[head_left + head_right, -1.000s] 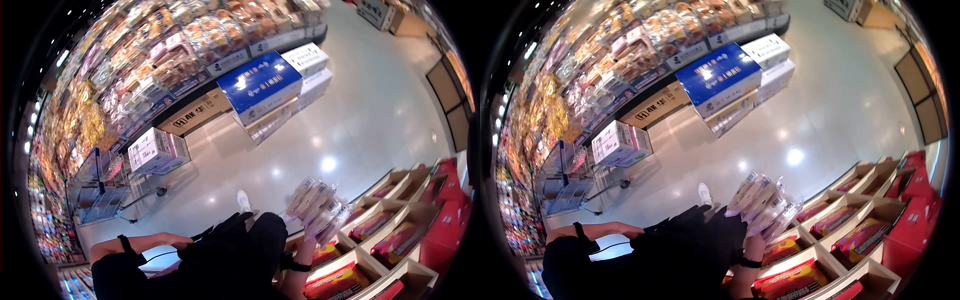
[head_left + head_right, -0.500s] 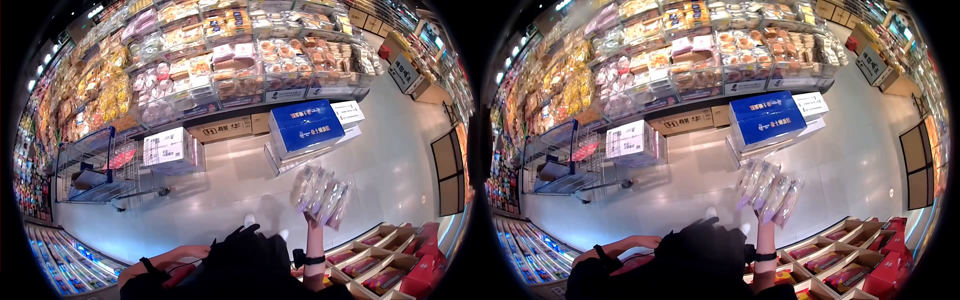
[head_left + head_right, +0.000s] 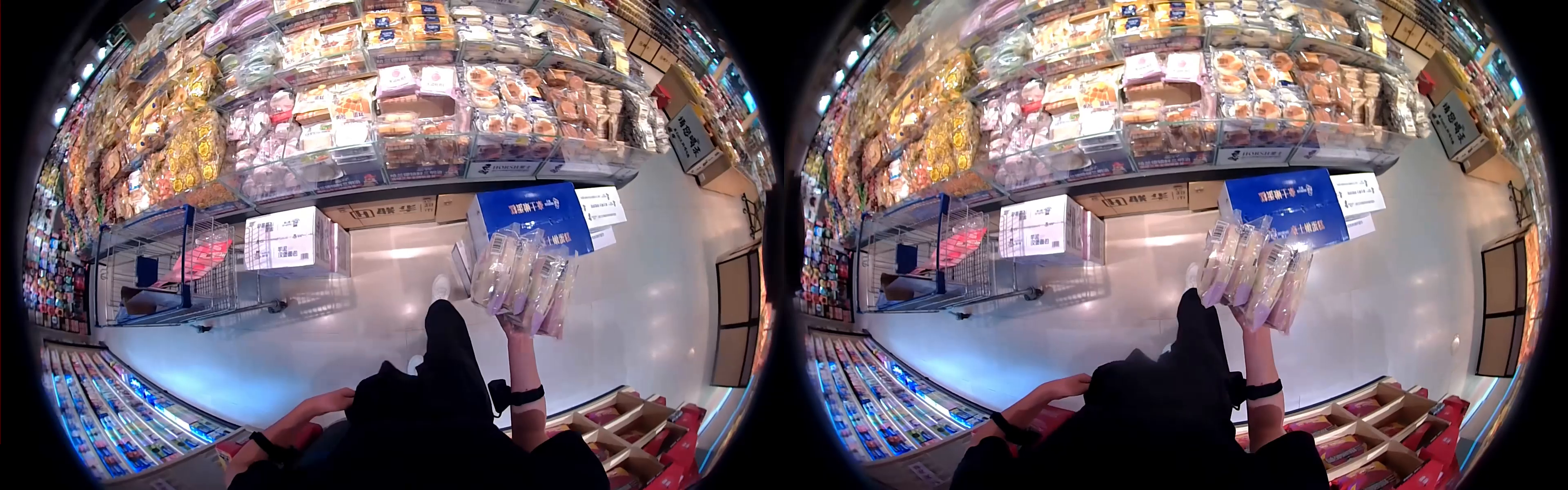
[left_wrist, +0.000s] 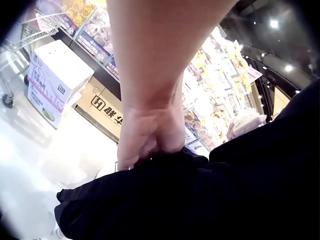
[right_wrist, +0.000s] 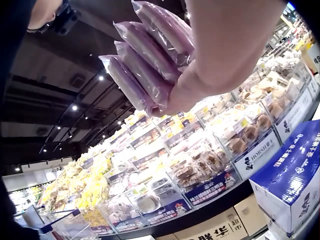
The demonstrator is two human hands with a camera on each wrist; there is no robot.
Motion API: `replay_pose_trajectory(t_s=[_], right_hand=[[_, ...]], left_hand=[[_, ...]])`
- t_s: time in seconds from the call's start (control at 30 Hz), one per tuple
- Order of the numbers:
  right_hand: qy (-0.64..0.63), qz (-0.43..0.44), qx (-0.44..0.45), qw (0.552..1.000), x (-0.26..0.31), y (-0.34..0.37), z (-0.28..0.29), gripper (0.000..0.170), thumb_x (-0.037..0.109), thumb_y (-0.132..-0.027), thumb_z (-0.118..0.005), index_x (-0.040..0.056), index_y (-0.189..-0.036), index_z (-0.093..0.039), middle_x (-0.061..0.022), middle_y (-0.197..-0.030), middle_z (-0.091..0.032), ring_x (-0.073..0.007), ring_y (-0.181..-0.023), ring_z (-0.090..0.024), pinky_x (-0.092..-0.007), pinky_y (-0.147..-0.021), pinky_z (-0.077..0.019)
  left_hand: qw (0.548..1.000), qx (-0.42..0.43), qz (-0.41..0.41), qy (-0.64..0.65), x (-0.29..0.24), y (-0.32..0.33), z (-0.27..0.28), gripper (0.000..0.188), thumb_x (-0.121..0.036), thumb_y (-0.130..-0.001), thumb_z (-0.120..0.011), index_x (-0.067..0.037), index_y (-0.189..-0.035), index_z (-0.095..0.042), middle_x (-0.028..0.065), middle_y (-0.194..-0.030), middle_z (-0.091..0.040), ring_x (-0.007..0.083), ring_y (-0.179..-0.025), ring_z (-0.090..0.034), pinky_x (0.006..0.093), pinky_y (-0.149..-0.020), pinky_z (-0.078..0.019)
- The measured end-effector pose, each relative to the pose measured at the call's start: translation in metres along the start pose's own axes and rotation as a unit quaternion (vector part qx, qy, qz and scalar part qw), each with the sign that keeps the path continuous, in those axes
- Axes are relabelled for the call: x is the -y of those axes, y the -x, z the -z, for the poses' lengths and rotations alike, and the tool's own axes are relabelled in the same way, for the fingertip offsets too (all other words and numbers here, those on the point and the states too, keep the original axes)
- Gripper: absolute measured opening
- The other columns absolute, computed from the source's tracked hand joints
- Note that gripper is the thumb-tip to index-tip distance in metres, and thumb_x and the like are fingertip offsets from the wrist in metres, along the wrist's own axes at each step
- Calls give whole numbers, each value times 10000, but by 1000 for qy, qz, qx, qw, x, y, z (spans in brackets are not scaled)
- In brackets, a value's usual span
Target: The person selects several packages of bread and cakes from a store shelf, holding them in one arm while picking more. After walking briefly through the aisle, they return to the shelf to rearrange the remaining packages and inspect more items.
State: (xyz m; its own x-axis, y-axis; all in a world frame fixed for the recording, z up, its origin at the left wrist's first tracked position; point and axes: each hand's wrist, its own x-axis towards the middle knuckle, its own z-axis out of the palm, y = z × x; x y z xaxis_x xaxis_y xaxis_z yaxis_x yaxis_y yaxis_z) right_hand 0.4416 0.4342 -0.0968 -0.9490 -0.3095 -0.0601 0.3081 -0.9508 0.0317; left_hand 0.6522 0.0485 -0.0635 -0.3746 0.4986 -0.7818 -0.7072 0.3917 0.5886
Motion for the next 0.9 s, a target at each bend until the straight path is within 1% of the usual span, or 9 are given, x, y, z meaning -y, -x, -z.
replay_pose_trajectory(t_s=[0.1,0.23,0.27,0.33,0.37,0.43,0.53,0.73,0.9], right_hand=[[-27,-1,16,1000,17,-48,2,500,401,-821,-521,89,-1205,-449,-105,-1143,-521,-272,-1038,-514,-434,-903,-427],[-67,20,26,997,44,-91,-2,501,402,-822,-518,90,-1208,-446,-104,-1148,-516,-271,-1043,-511,-435,-906,-421],[-73,21,26,997,51,-102,-5,501,402,-823,-517,91,-1208,-445,-104,-1150,-515,-271,-1044,-510,-435,-907,-420],[-85,27,27,996,63,-121,-10,501,402,-823,-515,91,-1210,-443,-103,-1152,-512,-271,-1046,-508,-435,-909,-417],[-87,28,26,995,67,-131,-12,501,402,-824,-514,91,-1211,-443,-103,-1154,-511,-270,-1047,-507,-435,-909,-415],[-97,26,27,995,75,-151,-16,502,402,-824,-512,92,-1212,-441,-102,-1157,-509,-270,-1049,-506,-436,-911,-412],[-103,20,25,994,85,-177,-22,502,402,-825,-510,93,-1214,-439,-101,-1161,-505,-269,-1052,-503,-436,-914,-408],[-117,19,22,993,91,-214,-30,503,402,-828,-505,94,-1219,-434,-99,-1169,-498,-267,-1059,-498,-437,-918,-400],[-112,42,17,993,89,-222,-37,504,402,-829,-500,95,-1222,-430,-97,-1176,-492,-266,-1064,-494,-438,-923,-393]], left_hand=[[996,-41,69,-49,-27,-25,37,276,-109,-853,-427,50,-1024,-572,86,-1006,-607,147,-913,-522,309,-818,-405],[944,-16,-99,-313,-63,-82,118,201,-45,-793,-453,14,-934,-583,132,-878,-590,236,-840,-550,336,-764,-434],[940,-42,-157,-300,-109,-77,132,162,-86,-791,-452,3,-844,-577,171,-839,-578,320,-808,-538,381,-739,-432],[934,-125,-144,-303,-167,-86,167,149,-147,-826,-513,-12,-832,-577,148,-857,-590,271,-829,-553,359,-750,-438],[954,-177,-83,-229,-180,-95,188,164,-171,-846,-519,-18,-851,-578,132,-856,-589,238,-833,-559,343,-741,-442],[932,-284,-100,-200,-240,-93,206,163,-170,-856,-526,-16,-879,-573,112,-861,-579,209,-821,-562,317,-717,-447],[916,-335,-159,-155,-266,-109,238,155,-158,-850,-542,-9,-888,-565,101,-863,-566,194,-813,-562,298,-698,-450],[910,-310,-192,-196,-338,-146,259,148,-147,-837,-561,-5,-879,-558,95,-889,-554,188,-806,-556,291,-702,-452],[830,-332,-359,-269,-452,-191,290,240,-141,-802,-593,-14,-988,-511,107,-950,-538,219,-907,-534,305,-786,-433]])
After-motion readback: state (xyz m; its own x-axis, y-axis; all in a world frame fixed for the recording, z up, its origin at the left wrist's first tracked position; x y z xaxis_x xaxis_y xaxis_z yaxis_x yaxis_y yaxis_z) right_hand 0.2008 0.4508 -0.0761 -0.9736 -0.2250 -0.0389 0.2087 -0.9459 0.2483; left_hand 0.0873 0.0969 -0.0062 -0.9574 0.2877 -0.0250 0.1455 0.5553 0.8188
